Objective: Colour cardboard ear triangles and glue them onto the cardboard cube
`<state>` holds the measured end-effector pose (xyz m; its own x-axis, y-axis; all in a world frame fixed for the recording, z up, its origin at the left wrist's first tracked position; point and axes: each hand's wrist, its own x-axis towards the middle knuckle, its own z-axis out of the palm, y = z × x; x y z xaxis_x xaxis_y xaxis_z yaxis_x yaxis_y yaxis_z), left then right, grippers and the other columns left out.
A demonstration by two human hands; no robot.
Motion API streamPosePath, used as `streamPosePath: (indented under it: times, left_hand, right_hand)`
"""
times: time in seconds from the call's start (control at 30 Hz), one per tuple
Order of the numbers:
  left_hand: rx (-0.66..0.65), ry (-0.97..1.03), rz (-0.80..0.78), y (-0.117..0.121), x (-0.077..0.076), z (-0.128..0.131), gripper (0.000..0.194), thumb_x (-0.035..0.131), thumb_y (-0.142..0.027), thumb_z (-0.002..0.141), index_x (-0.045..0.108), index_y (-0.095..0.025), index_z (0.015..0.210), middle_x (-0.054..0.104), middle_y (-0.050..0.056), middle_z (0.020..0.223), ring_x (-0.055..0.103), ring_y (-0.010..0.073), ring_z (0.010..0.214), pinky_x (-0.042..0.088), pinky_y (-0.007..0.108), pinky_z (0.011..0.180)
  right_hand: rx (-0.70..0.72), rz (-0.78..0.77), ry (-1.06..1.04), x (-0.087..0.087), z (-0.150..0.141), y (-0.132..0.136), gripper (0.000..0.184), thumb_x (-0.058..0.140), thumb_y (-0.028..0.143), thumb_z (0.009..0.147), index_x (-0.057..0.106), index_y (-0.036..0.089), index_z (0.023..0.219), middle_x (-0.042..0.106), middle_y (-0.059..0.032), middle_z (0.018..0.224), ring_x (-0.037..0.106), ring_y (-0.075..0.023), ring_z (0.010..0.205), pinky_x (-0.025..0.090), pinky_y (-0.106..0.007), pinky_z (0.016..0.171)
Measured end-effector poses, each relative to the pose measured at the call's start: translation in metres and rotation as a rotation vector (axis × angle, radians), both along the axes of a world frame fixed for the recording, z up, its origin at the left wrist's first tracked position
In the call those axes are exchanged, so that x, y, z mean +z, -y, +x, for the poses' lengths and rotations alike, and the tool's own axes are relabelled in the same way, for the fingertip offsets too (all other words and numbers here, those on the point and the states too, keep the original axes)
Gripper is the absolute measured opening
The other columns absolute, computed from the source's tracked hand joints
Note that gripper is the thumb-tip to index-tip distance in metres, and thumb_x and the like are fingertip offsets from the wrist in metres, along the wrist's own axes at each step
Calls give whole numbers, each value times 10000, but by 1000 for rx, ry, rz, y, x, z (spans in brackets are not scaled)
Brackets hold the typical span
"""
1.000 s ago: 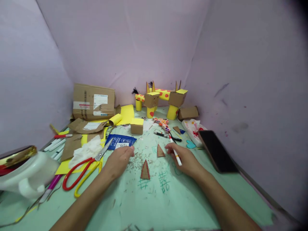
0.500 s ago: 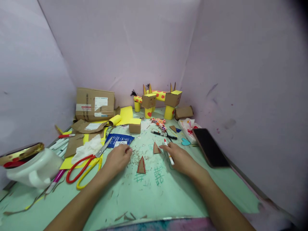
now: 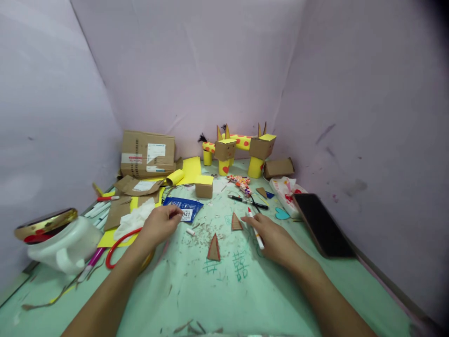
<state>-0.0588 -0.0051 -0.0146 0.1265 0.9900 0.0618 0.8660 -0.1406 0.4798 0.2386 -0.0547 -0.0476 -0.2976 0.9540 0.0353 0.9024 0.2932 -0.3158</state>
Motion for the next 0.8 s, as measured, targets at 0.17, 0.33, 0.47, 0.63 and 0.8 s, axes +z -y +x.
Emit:
streamPosePath:
  times: [0.17, 0.33, 0.47, 0.63, 0.8]
  left_hand:
    - [-147, -42, -127, 3, -3, -2, 271, 482, -255, 697, 682, -205, 873, 677, 17, 762, 600, 192, 712, 404, 276, 625]
    - [-265, -91, -158, 12, -16, 15, 210, 511, -188, 703, 644, -226, 861, 649, 41, 913, 587, 217, 836, 392, 306, 710]
    - [-319, -106, -163, 10, -19, 18, 172, 403, -233, 828, 568, -203, 786, 597, 57, 879, 562, 210, 796, 386, 321, 709]
    - [-313, -63, -166, 8, -21, 18, 222, 316, -285, 897, 513, -207, 830, 583, 45, 882, 549, 194, 806, 388, 310, 704]
    - [-363, 126, -141, 15, -31, 22, 262, 326, -364, 918, 515, -218, 812, 590, 14, 818, 554, 160, 757, 404, 273, 684]
  right_hand:
    - [10, 0, -10, -8, 0, -5, 519, 479, 24, 748, 587, 235, 1209, 569, -118, 1083, 583, -253, 969, 440, -311, 761]
    - [-20, -9, -19, -10, 0, -8, 358, 433, 65, 818, 622, 243, 1064, 592, -80, 1027, 591, -215, 922, 443, -289, 738]
    - [-57, -36, -26, -8, 1, -7, 247, 412, 111, 872, 608, 226, 970, 611, -60, 958, 605, -193, 852, 449, -281, 727]
    - [-49, -61, -34, -7, 1, -6, 284, 405, 91, 858, 612, 239, 983, 596, -59, 971, 603, -184, 823, 435, -273, 709]
    - [-51, -103, -55, -3, 2, -5, 286, 415, 59, 820, 623, 222, 931, 623, -41, 889, 605, -175, 794, 401, -257, 680]
